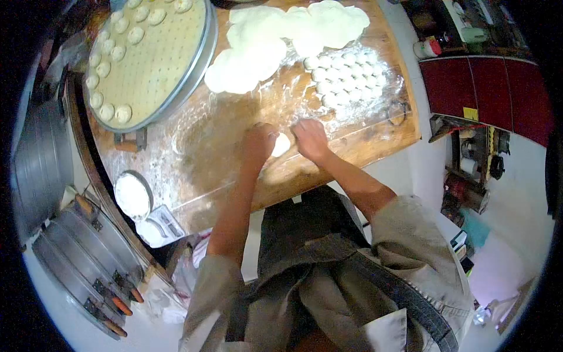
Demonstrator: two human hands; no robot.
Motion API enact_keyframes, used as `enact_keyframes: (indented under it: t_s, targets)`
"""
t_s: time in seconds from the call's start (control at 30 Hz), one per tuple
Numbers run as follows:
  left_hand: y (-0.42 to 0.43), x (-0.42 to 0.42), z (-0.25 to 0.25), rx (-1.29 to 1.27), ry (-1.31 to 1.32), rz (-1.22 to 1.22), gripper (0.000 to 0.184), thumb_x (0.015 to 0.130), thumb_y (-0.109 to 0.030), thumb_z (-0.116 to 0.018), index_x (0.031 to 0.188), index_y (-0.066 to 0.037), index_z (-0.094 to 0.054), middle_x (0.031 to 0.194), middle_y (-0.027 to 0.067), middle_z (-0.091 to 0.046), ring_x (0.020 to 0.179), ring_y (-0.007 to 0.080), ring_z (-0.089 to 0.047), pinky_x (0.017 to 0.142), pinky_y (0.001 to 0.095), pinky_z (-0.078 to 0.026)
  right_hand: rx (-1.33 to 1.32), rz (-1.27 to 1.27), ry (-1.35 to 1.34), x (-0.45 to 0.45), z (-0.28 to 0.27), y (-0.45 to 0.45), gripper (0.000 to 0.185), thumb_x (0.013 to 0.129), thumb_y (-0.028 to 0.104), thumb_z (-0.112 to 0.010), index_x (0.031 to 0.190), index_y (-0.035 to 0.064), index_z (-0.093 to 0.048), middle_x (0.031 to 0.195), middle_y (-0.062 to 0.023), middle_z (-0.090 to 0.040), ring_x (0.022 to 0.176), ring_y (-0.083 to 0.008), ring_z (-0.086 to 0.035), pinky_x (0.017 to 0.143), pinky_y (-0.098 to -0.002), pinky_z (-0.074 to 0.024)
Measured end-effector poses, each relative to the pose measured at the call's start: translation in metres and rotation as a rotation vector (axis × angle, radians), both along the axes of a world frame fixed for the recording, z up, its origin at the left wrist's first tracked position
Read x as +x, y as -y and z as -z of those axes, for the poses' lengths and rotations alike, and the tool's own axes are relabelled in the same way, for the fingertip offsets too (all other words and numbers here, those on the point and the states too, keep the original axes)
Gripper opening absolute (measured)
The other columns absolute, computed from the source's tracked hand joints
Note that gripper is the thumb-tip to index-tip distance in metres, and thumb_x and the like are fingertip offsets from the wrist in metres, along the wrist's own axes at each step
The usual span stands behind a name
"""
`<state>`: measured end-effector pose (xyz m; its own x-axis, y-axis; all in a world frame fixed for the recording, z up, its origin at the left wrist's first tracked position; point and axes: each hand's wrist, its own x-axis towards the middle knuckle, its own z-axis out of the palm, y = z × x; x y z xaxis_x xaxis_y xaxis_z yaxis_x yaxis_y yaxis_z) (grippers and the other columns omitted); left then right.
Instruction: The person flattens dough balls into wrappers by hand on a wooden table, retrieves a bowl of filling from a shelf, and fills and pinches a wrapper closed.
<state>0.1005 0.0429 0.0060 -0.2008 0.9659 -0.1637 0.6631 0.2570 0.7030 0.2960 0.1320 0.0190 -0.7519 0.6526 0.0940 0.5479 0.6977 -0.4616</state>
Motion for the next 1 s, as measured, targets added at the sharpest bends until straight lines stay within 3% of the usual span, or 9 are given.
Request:
enact_keyframes:
  t_s: [0.1,0.2,0.37,0.43,0.57,0.73,0.87,0.97,1.0]
  targets:
    - [0.018,-0.002,-0.006,-0.071,0.302,-0.277,0.027,0.083,-0.013,-0.066,0.108,-0.007,-0.075,0.102,0.0188,-0.073,0.094,0.0375,-0.069,0.084,0.0463,-0.054,0.043,0.008,0.030,0.001,0.010,0.008,0.011,0.084,0.010,-0.058,0.092,0.0087,-0.066,0.087,-0.0146,-0.059,0.088,-0.0358,-0.061,0.074,-0.0495,-0.0463]
    - [0.018,0.010,-0.022,0.233,0.098,-0.246,0.019,0.080,-0.008,-0.066,0.095,-0.005,-0.077,0.098,0.0195,-0.072,0.092,0.0389,-0.068,0.084,0.0460,-0.053,0.116,0.140,0.058,-0.046,0.018,-0.017,0.004,0.085,0.008,-0.059,0.088,0.0077,-0.060,0.087,-0.0139,-0.057,0.081,-0.0347,-0.058,0.068,-0.0483,-0.0431]
    - [-0.019,-0.002,-0.018,-0.030,0.051,0.026,0.018,0.082,-0.009,-0.067,0.095,-0.005,-0.078,0.102,0.0190,-0.073,0.096,0.0363,-0.070,0.088,0.0443,-0.053,0.048,0.163,0.026,-0.056,0.005,-0.013,0.004,0.083,0.010,-0.062,0.086,0.0077,-0.061,0.087,-0.0158,-0.059,0.083,-0.0384,-0.060,0.070,-0.0505,-0.0453]
    - [-0.013,-0.009,-0.001,-0.154,0.511,-0.281,0.018,0.082,-0.011,-0.069,0.097,-0.004,-0.077,0.099,0.0177,-0.073,0.094,0.0334,-0.070,0.088,0.0431,-0.053,0.111,0.088,-0.023,-0.013,0.006,0.022,0.012,0.081,0.010,-0.063,0.092,0.0080,-0.066,0.086,-0.0162,-0.060,0.087,-0.0384,-0.061,0.074,-0.0525,-0.0468]
    - [0.030,0.003,0.016,0.186,0.271,-0.248,0.025,0.082,-0.014,-0.071,0.105,-0.005,-0.075,0.101,0.0170,-0.073,0.094,0.0334,-0.070,0.087,0.0445,-0.054,0.081,0.115,0.015,-0.030,0.017,0.009,0.008,0.082,0.008,-0.062,0.090,0.0091,-0.063,0.088,-0.0168,-0.060,0.084,-0.0375,-0.060,0.070,-0.0516,-0.0453]
    - [-0.015,-0.003,-0.024,0.085,0.104,-0.153,0.014,0.083,-0.012,-0.070,0.092,-0.004,-0.077,0.091,0.0197,-0.073,0.089,0.0357,-0.070,0.083,0.0448,-0.054,0.071,0.228,-0.008,-0.091,0.003,-0.028,0.004,0.081,0.005,-0.060,0.083,0.0075,-0.059,0.082,-0.0171,-0.057,0.080,-0.0381,-0.059,0.068,-0.0528,-0.0450]
    - [0.000,-0.020,0.018,-0.099,0.285,-0.338,0.019,0.085,-0.022,-0.069,0.092,-0.005,-0.076,0.094,0.0175,-0.073,0.090,0.0361,-0.070,0.083,0.0435,-0.054,0.032,0.110,0.020,-0.025,-0.001,0.024,0.005,0.082,0.007,-0.061,0.086,0.0076,-0.062,0.085,-0.0151,-0.058,0.084,-0.0376,-0.059,0.072,-0.0519,-0.0453]
    - [0.035,-0.016,0.046,0.063,0.287,-0.312,0.023,0.086,-0.027,-0.069,0.093,-0.006,-0.076,0.098,0.0159,-0.073,0.092,0.0351,-0.070,0.084,0.0438,-0.054,0.054,0.107,0.055,-0.040,0.002,0.012,0.005,0.082,0.009,-0.061,0.087,0.0076,-0.063,0.086,-0.0152,-0.059,0.085,-0.0371,-0.061,0.073,-0.0511,-0.0471]
    - [0.026,-0.010,0.001,0.006,0.212,-0.339,0.019,0.085,-0.022,-0.069,0.092,-0.007,-0.076,0.099,0.0163,-0.073,0.095,0.0351,-0.069,0.087,0.0455,-0.053,0.072,0.173,0.081,-0.059,0.005,0.005,0.007,0.083,0.012,-0.060,0.086,0.0074,-0.064,0.086,-0.0156,-0.061,0.086,-0.0368,-0.062,0.074,-0.0506,-0.0488]
